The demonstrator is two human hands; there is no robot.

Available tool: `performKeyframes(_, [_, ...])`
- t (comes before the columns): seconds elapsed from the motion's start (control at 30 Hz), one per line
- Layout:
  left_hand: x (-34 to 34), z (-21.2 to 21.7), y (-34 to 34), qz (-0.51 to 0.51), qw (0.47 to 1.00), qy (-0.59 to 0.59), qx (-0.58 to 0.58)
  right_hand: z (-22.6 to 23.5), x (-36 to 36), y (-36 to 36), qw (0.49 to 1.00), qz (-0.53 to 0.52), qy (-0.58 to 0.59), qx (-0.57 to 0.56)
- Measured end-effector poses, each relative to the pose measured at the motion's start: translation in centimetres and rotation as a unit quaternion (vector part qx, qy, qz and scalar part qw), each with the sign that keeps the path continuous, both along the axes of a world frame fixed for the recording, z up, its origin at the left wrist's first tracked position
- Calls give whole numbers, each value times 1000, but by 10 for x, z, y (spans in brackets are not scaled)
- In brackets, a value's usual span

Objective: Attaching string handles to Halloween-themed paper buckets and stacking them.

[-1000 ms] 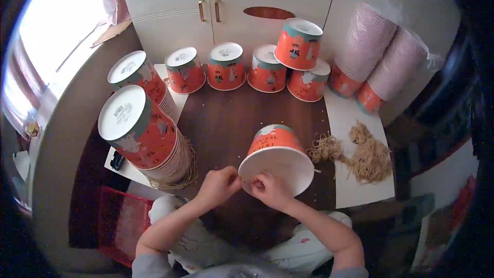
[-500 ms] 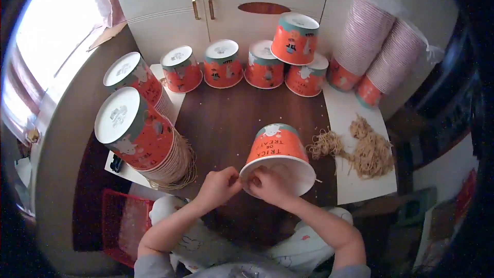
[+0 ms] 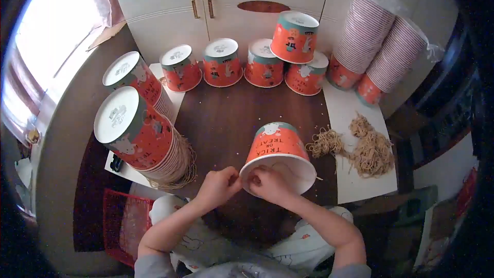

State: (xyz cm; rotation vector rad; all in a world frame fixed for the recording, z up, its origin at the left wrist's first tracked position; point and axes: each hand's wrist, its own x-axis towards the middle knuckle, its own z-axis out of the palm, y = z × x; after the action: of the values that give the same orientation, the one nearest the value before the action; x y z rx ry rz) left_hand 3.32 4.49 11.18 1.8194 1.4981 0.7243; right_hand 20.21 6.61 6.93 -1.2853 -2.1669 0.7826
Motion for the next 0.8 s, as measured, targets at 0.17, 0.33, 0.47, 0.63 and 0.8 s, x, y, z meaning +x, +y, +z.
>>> performKeyframes(0.17, [1,-2,0,-2,1000,16,7,-1,-1,0,1000,9,-2,2])
performKeyframes(0.33, [1,-3,0,-1,1000,-7,-15,-1,-2,0,1000,5,-5,12])
performKeyframes(0.47, [-2,-12,4,-22,995,38,87,-2,-3,0,1000,13,18,10])
performKeyframes(0.63, [4,-10,3,-4,998,-13,64,5,-2,1,999,31,37,3])
performKeyframes(0.8, [4,-13,3,0,997,-29,69,23,4,1,999,43,-3,3])
